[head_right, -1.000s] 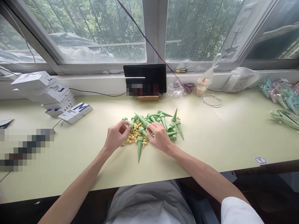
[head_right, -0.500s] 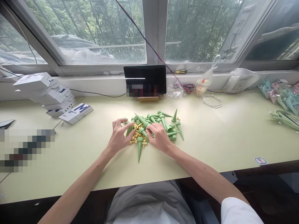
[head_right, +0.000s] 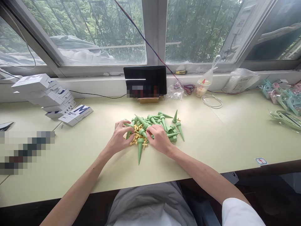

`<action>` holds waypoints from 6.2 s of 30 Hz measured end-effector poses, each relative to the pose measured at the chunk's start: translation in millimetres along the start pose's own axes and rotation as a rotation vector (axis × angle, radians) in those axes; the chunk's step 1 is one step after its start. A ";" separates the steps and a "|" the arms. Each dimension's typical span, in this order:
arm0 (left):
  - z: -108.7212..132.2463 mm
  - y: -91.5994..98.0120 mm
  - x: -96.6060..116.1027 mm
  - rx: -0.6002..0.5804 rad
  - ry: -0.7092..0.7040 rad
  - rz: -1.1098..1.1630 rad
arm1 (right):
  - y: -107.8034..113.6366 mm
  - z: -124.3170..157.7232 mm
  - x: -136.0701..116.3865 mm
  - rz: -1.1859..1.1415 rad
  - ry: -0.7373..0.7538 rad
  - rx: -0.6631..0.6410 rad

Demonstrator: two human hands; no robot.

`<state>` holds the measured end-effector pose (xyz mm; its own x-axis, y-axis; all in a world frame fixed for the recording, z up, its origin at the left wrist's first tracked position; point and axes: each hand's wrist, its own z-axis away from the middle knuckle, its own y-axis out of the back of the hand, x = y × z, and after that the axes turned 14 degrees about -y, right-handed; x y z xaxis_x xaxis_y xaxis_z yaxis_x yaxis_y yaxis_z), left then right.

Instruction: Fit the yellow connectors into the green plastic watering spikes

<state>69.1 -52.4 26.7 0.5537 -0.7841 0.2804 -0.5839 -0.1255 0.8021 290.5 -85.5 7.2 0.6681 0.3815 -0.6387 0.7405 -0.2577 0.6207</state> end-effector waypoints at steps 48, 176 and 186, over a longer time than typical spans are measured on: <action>-2.1 -11.4 31.2 0.099 0.106 0.743 | 1.9 4.8 -7.6 -0.193 0.217 -0.121; -4.0 -6.0 26.8 0.412 0.305 0.483 | -0.1 5.3 -11.1 -0.296 -0.002 -0.005; -4.9 -5.1 30.1 0.419 0.331 0.486 | -2.6 7.1 -6.6 -0.276 0.056 -0.089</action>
<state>91.7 -72.4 33.6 0.2857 -0.5936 0.7523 -0.9517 -0.0837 0.2954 284.6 -93.7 6.6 0.4355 0.4756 -0.7643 0.8827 -0.0591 0.4662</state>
